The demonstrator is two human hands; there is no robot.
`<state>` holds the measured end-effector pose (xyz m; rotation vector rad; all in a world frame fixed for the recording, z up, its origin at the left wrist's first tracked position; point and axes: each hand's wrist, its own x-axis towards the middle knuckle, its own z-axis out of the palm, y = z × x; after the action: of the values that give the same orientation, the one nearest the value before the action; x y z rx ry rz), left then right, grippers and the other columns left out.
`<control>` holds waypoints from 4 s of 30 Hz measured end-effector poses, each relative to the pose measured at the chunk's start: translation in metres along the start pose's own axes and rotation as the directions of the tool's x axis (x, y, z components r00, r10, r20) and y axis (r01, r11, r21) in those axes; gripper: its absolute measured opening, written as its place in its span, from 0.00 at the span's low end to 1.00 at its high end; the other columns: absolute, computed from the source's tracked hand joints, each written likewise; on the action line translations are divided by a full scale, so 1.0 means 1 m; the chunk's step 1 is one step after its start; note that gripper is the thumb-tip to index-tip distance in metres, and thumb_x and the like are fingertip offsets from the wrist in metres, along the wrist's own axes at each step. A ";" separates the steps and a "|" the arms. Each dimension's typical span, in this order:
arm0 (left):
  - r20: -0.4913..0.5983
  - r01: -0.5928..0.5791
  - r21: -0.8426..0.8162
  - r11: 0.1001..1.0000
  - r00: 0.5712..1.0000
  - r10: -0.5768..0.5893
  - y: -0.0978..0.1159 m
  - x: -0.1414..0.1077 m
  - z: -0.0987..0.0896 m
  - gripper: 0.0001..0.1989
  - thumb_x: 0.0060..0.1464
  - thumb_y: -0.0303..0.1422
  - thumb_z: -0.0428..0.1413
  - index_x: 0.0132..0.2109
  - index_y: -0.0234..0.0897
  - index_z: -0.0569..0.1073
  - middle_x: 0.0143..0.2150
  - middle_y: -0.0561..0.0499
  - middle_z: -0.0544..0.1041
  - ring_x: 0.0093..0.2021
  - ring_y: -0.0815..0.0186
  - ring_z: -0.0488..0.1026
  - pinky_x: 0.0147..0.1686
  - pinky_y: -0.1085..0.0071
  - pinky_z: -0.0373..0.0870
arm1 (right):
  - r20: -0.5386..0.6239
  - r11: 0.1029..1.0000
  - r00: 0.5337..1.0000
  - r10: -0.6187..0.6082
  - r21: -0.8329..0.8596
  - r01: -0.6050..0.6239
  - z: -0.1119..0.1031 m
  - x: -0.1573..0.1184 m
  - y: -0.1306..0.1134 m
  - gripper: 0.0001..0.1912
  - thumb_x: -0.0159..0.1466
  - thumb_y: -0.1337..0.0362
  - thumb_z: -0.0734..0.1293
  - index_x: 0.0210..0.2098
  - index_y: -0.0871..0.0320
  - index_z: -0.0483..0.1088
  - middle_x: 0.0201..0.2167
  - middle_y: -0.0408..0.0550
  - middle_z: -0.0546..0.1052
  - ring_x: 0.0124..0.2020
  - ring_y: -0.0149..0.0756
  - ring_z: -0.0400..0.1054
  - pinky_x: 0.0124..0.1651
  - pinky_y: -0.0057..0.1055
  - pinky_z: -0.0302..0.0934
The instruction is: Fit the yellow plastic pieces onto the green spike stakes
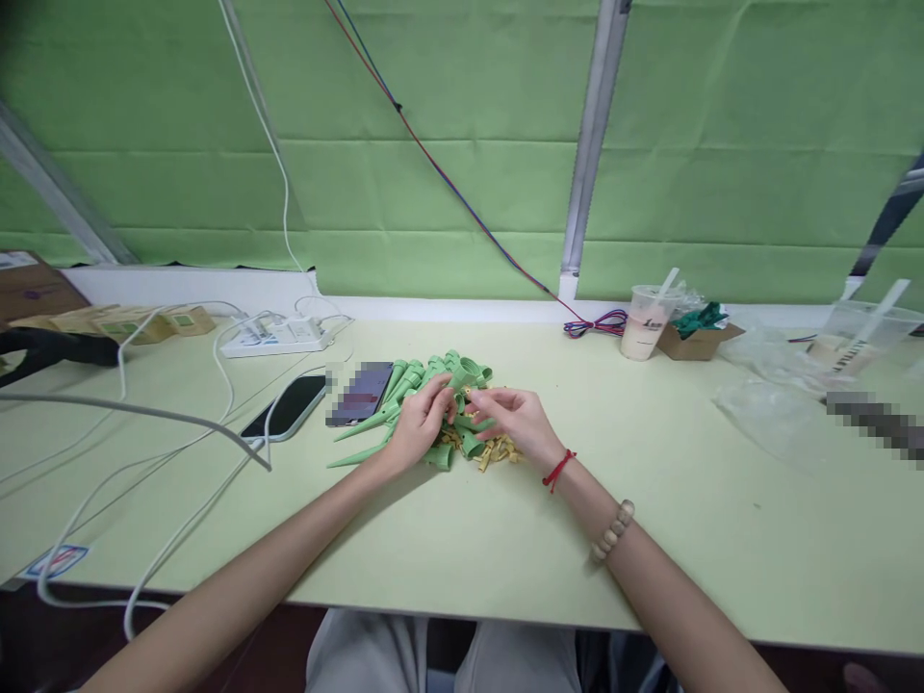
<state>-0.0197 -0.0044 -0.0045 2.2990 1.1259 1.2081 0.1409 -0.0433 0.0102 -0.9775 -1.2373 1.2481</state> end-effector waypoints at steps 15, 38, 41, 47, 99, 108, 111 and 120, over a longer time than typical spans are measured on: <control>0.075 -0.020 0.096 0.995 0.997 0.013 0.008 -0.003 0.000 0.18 0.59 0.40 0.40 0.49 0.36 0.67 0.23 0.53 0.71 0.25 0.68 0.67 0.27 0.74 0.58 | -0.168 0.967 0.968 -0.188 -0.201 0.153 0.001 0.003 0.006 0.12 0.46 0.61 0.72 0.18 0.61 0.66 0.18 0.40 0.67 0.21 0.26 0.62 0.25 0.26 0.64; 0.039 -0.011 0.217 0.976 0.999 0.003 0.011 -0.001 -0.008 0.19 0.59 0.42 0.39 0.50 0.41 0.68 0.23 0.56 0.72 0.22 0.70 0.66 0.26 0.75 0.56 | 0.132 0.904 0.967 0.217 0.347 -0.250 -0.008 0.006 0.003 0.11 0.47 0.64 0.73 0.30 0.58 0.71 0.26 0.38 0.70 0.24 0.21 0.64 0.20 0.14 0.64; 0.042 0.003 0.278 0.961 0.999 -0.016 0.011 -0.002 -0.005 0.20 0.59 0.43 0.40 0.50 0.41 0.69 0.21 0.56 0.72 0.22 0.70 0.67 0.25 0.74 0.55 | -0.087 0.995 0.996 0.016 0.102 -0.007 -0.005 0.005 0.005 0.14 0.43 0.60 0.74 0.23 0.59 0.68 0.24 0.40 0.69 0.25 0.26 0.64 0.20 0.19 0.65; 0.030 0.028 0.313 0.949 0.999 -0.039 0.010 -0.003 -0.002 0.20 0.59 0.43 0.39 0.49 0.39 0.68 0.20 0.55 0.70 0.22 0.68 0.68 0.25 0.74 0.55 | -0.156 0.975 0.965 -0.213 -0.095 0.200 -0.001 0.005 0.011 0.17 0.45 0.54 0.73 0.22 0.60 0.67 0.26 0.44 0.69 0.30 0.32 0.66 0.22 0.25 0.68; 0.011 0.022 0.311 0.950 1.000 -0.027 0.007 -0.001 -0.003 0.17 0.59 0.39 0.40 0.46 0.40 0.70 0.24 0.54 0.73 0.28 0.67 0.70 0.28 0.74 0.57 | -0.050 0.990 0.990 0.131 0.059 -0.128 0.002 0.001 0.000 0.14 0.43 0.60 0.75 0.26 0.61 0.72 0.24 0.44 0.74 0.25 0.27 0.68 0.25 0.23 0.68; 0.047 0.054 0.200 0.978 0.997 -0.065 0.012 -0.002 -0.003 0.16 0.59 0.40 0.40 0.47 0.39 0.67 0.24 0.56 0.73 0.25 0.69 0.69 0.28 0.74 0.58 | -0.057 0.999 0.998 0.012 -0.043 -0.014 0.002 0.000 -0.001 0.15 0.46 0.55 0.72 0.22 0.61 0.69 0.22 0.43 0.70 0.25 0.28 0.66 0.27 0.25 0.68; 0.054 0.067 0.216 0.974 0.995 -0.080 0.013 -0.003 -0.003 0.17 0.58 0.43 0.42 0.45 0.39 0.68 0.23 0.55 0.73 0.23 0.69 0.68 0.27 0.74 0.58 | -0.121 0.945 0.965 -0.235 -0.262 0.197 0.001 0.000 0.004 0.16 0.47 0.54 0.71 0.19 0.59 0.65 0.20 0.43 0.68 0.23 0.30 0.64 0.24 0.28 0.66; 0.068 0.089 0.028 0.996 0.994 -0.091 0.016 0.000 -0.006 0.14 0.59 0.39 0.40 0.44 0.38 0.66 0.21 0.57 0.71 0.22 0.70 0.66 0.26 0.74 0.59 | 0.114 0.995 0.992 0.061 0.066 -0.069 -0.001 0.001 0.006 0.19 0.48 0.51 0.71 0.32 0.59 0.70 0.26 0.44 0.70 0.23 0.27 0.64 0.22 0.25 0.67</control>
<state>-0.0163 -0.0154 0.0078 2.2637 1.2128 1.0792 0.1407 -0.0412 0.0045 -0.9136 -1.2476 1.4038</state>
